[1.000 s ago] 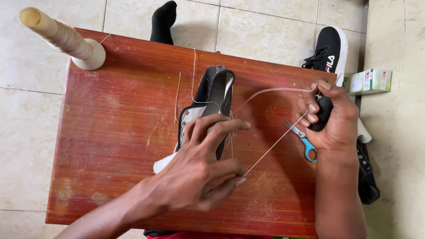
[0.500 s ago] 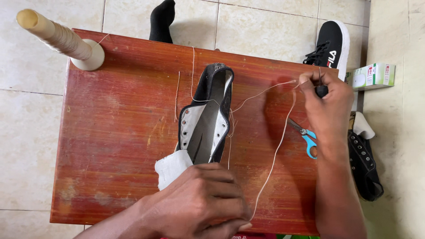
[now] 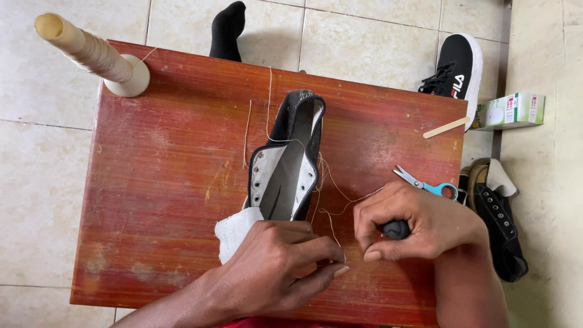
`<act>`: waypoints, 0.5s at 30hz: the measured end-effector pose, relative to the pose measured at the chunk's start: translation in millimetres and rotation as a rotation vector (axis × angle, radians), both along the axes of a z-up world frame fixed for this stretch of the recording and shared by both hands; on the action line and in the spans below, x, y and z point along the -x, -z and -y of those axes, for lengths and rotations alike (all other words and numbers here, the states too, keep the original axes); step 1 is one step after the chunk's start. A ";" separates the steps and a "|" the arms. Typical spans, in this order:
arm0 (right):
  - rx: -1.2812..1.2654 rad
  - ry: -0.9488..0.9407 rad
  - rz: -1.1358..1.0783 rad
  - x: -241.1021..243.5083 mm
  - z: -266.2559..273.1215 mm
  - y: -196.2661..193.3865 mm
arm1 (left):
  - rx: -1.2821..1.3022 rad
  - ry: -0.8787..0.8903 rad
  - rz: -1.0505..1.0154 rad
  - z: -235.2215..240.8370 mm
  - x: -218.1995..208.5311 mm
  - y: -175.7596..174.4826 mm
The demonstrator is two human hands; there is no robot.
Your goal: The person is sewing a black canvas shoe using a needle and white thread. They repeatedly insert the needle into the shoe's upper and pull the thread through to secure the material.
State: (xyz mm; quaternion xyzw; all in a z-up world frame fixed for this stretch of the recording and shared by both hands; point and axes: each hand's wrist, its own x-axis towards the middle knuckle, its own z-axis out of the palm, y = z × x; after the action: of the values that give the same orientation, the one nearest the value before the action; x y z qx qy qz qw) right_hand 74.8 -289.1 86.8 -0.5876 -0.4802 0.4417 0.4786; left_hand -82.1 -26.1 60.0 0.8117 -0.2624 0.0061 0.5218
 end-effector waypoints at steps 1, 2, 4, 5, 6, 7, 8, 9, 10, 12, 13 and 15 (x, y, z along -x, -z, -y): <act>-0.003 -0.002 0.000 -0.9 1.8 1.2 | -0.003 -0.002 0.000 -0.8 0.4 -1.2; 0.014 0.035 0.016 -1.9 3.7 2.6 | 0.002 -0.013 -0.016 -1.6 0.6 -2.3; 0.032 0.077 0.034 -1.8 6.5 3.8 | 0.007 -0.020 -0.031 -2.2 2.3 -2.2; 0.014 0.080 0.086 -2.2 6.7 2.9 | 0.004 -0.040 -0.041 -2.4 2.9 -1.6; -0.004 0.083 0.138 -2.7 6.8 2.0 | 0.001 -0.059 -0.050 -2.6 3.4 -1.0; -0.004 0.081 0.141 2.2 0.6 1.2 | 0.002 -0.061 -0.047 -1.7 2.7 1.5; 0.018 0.051 0.148 7.2 -5.6 0.6 | 0.001 -0.058 -0.047 -0.8 2.1 4.1; 0.038 0.022 0.151 13.4 -12.0 0.7 | -0.001 -0.054 -0.049 -0.5 2.4 6.5; 0.036 0.021 0.151 16.3 -11.9 4.9 | -0.003 -0.055 -0.049 0.6 3.0 7.4; 0.090 0.050 0.206 23.7 -10.9 13.3 | -0.024 -0.042 -0.039 3.1 4.7 9.6; 0.091 0.051 0.202 16.1 -4.9 13.1 | -0.024 -0.042 -0.043 1.8 4.4 5.2; 0.043 0.093 0.113 -0.3 6.4 12.4 | -0.034 -0.006 -0.090 -1.3 2.7 -3.7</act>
State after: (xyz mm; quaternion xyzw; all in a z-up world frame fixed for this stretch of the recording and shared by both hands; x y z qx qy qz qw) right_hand 75.1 -295.6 74.4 -0.6432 -0.4691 0.3956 0.4580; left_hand -84.8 -24.8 63.8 0.8206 -0.2365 -0.0334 0.5192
